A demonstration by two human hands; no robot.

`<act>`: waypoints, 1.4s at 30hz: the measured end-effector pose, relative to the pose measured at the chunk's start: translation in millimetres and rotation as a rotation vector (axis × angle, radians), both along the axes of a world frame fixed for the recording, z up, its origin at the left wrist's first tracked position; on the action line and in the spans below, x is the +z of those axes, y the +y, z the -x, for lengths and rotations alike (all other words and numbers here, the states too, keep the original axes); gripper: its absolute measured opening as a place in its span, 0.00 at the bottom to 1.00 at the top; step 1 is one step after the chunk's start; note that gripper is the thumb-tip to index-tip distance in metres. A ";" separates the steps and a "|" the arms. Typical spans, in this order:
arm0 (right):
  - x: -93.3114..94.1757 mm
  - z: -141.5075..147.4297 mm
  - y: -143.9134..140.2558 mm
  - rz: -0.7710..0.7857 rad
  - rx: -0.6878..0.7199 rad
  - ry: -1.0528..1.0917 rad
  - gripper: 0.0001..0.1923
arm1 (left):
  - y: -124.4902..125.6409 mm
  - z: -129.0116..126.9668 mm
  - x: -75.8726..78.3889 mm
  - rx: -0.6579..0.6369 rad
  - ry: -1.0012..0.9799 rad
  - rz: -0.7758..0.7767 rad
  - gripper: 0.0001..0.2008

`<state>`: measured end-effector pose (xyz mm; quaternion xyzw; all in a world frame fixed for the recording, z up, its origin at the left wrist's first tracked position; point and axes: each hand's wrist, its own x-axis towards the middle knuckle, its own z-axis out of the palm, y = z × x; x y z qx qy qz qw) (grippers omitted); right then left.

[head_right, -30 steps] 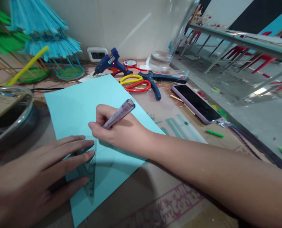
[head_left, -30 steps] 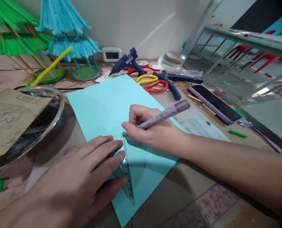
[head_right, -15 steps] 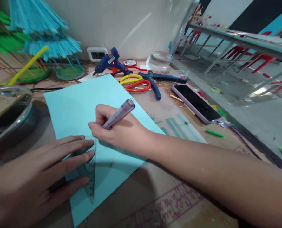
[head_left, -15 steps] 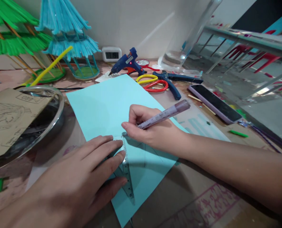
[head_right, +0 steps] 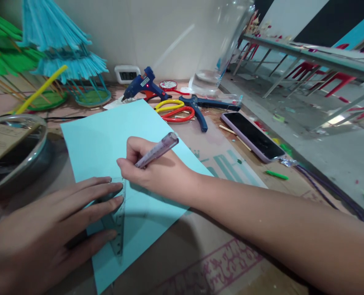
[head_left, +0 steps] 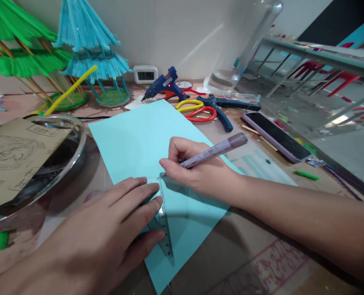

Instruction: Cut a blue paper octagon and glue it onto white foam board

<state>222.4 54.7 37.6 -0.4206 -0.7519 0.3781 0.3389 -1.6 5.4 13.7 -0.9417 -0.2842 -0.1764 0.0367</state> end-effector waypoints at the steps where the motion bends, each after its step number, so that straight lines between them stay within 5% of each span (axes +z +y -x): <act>1: -0.2 -0.2 0.0 -0.001 -0.009 0.005 0.14 | 0.3 -0.7 0.7 -0.004 0.001 -0.001 0.14; 15: 0.7 1.7 -0.2 -0.010 0.015 -0.026 0.14 | -0.3 1.0 2.1 -0.008 0.025 0.010 0.14; 42: 1.6 -5.0 -5.0 0.047 0.282 -0.042 0.16 | 0.7 -2.2 5.4 -0.006 0.062 -0.008 0.14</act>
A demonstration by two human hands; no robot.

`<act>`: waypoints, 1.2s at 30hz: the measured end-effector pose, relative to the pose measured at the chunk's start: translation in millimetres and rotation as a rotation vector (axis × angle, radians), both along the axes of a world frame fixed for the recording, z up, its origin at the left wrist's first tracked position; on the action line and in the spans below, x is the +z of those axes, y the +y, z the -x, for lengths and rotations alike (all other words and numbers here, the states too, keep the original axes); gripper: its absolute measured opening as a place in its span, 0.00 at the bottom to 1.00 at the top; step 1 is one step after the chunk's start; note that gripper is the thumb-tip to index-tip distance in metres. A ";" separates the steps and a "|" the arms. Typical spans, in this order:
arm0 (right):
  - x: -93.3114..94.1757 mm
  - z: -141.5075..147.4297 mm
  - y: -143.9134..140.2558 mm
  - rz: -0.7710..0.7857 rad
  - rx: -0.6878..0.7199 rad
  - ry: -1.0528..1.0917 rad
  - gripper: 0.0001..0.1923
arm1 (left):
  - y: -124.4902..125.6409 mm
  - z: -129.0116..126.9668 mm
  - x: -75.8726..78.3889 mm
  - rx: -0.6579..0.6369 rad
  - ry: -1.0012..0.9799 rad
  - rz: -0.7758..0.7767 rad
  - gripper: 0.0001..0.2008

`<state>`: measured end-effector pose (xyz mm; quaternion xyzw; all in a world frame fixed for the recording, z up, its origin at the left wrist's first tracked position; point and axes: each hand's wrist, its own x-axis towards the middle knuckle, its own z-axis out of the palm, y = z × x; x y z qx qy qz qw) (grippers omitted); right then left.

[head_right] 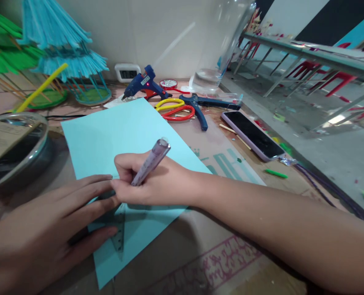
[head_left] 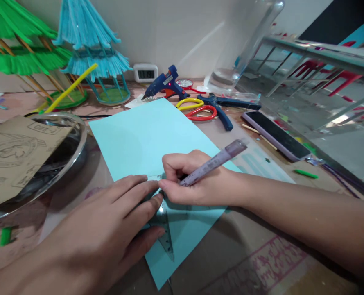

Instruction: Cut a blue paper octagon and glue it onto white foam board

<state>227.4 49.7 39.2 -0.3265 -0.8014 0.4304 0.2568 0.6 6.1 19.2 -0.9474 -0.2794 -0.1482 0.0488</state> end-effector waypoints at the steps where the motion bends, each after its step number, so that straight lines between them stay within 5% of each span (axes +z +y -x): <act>1: -0.2 -0.3 0.1 0.008 0.004 0.003 0.16 | 0.2 -0.2 0.5 -0.001 0.001 0.002 0.14; 9: -0.1 0.0 0.1 0.048 0.010 0.009 0.15 | 2.1 -2.6 1.9 -0.004 -0.010 0.006 0.13; 19: -3.5 -0.8 7.8 0.256 -0.210 0.264 0.15 | -0.6 5.6 4.8 -0.051 -0.073 0.035 0.09; 26: 17.8 -14.1 11.2 0.060 -0.271 0.197 0.19 | -2.5 2.6 11.0 0.103 0.013 0.020 0.26; 30: 31.0 -39.9 32.4 -0.192 -0.383 -0.091 0.17 | -6.0 5.3 8.7 0.150 0.011 0.069 0.28; 33: 28.0 -58.5 49.6 -0.294 -0.550 -0.251 0.11 | -7.6 7.7 5.7 0.161 -0.025 0.105 0.27; 36: 18.0 -66.0 59.2 -0.259 -0.628 -0.269 0.15 | -7.6 7.8 3.9 0.156 -0.042 0.117 0.27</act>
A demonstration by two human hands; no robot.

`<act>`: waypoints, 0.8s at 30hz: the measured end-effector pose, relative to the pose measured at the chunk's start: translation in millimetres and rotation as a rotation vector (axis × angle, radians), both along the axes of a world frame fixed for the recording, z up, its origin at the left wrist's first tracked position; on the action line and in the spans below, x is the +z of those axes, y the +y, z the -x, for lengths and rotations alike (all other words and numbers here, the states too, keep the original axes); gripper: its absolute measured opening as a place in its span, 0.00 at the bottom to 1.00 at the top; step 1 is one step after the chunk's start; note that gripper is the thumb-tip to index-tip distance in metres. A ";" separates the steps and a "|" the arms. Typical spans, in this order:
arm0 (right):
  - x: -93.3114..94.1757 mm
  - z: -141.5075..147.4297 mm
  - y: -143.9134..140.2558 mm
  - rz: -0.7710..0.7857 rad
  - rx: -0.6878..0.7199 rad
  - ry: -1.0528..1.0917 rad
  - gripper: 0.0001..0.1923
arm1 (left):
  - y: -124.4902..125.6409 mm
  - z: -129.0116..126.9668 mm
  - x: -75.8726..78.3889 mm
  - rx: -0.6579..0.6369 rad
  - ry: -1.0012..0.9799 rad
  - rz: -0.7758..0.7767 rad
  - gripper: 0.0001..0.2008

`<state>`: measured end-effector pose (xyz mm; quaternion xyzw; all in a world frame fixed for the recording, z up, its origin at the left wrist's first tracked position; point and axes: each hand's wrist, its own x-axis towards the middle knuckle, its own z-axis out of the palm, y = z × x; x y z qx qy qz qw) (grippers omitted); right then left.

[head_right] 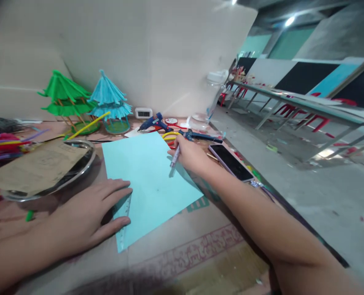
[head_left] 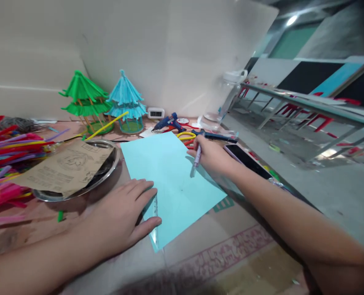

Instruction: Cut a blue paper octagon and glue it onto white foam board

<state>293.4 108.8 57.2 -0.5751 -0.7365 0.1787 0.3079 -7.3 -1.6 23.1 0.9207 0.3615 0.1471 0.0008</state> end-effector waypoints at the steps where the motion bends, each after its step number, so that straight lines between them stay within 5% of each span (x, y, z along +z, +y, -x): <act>1: -3.4 0.4 1.2 0.008 0.007 0.012 0.16 | 0.1 -0.4 0.0 0.000 -0.001 -0.001 0.27; 10: -10.4 19.1 -9.6 0.051 0.068 0.209 0.14 | -3.0 -3.1 5.6 0.014 0.028 -0.054 0.28; 17: -12.4 22.5 -20.4 -0.089 -0.132 0.324 0.11 | -0.5 -1.9 -0.4 0.109 -0.039 -0.121 0.25; 24: -11.7 4.0 -64.2 0.086 -0.094 0.266 0.11 | 8.0 0.1 -17.0 0.071 -0.032 -0.083 0.19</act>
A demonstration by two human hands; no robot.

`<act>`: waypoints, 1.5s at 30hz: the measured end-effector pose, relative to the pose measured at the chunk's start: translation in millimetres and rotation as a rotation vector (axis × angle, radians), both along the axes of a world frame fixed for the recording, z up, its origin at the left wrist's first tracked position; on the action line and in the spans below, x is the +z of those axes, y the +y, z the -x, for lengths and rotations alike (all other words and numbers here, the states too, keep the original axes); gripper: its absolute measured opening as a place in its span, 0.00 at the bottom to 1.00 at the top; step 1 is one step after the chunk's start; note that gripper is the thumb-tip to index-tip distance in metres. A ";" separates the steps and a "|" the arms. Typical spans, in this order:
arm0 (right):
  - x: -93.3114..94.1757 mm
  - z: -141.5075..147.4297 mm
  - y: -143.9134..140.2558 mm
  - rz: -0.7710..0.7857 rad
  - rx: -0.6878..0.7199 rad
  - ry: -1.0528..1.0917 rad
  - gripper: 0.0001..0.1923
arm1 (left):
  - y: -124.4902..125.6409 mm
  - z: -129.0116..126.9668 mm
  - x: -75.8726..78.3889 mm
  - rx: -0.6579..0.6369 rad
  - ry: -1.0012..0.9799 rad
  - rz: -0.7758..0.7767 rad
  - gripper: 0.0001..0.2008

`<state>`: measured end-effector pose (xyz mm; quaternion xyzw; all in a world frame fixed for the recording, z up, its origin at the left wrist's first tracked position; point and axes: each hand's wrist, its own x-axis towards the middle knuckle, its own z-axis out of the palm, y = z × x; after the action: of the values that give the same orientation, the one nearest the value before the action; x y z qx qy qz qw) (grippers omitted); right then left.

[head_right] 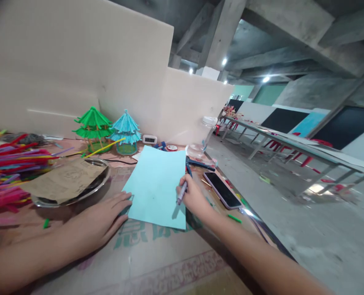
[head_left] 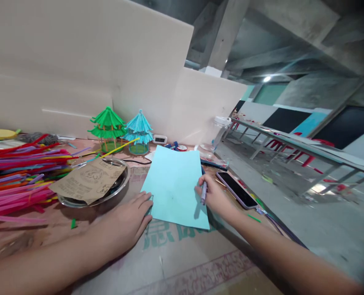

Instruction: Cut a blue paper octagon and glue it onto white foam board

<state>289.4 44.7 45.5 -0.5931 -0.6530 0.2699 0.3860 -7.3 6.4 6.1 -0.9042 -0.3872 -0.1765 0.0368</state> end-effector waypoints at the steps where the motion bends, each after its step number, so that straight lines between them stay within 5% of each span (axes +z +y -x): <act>1: -0.1 -2.5 -7.9 0.029 0.012 -0.008 0.11 | 0.7 0.1 -2.0 -0.014 -0.005 0.008 0.20; 7: -2.7 -12.7 -39.0 0.103 0.053 -0.091 0.13 | 3.6 2.5 -6.6 -0.080 -0.014 0.052 0.23; 14: 30.5 -27.7 -25.2 -0.126 -0.007 -0.328 0.16 | 4.3 3.1 9.5 -0.102 -0.040 0.086 0.16; 17: 34.0 -3.0 -20.6 -0.140 0.254 -0.105 0.19 | 4.2 1.8 15.3 -0.091 -0.055 0.122 0.16; 21: 16.9 42.0 -5.0 0.118 0.567 0.162 0.28 | 5.2 2.0 15.9 -0.081 -0.052 0.158 0.17; 26: -8.5 61.9 14.6 0.180 0.462 0.264 0.19 | 7.1 5.5 13.3 -0.093 -0.039 0.134 0.19; 32: -11.9 61.6 13.5 0.212 0.426 0.356 0.03 | 9.0 7.1 11.9 -0.130 0.004 0.083 0.23; 45: -0.3 62.6 8.1 0.124 0.454 0.143 0.05 | 9.9 7.1 7.9 -0.167 -0.002 -0.001 0.22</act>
<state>226.8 52.8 45.2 -0.4333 -0.7227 0.4306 0.3235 -14.4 16.3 14.0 -0.9332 -0.3103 -0.1800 0.0218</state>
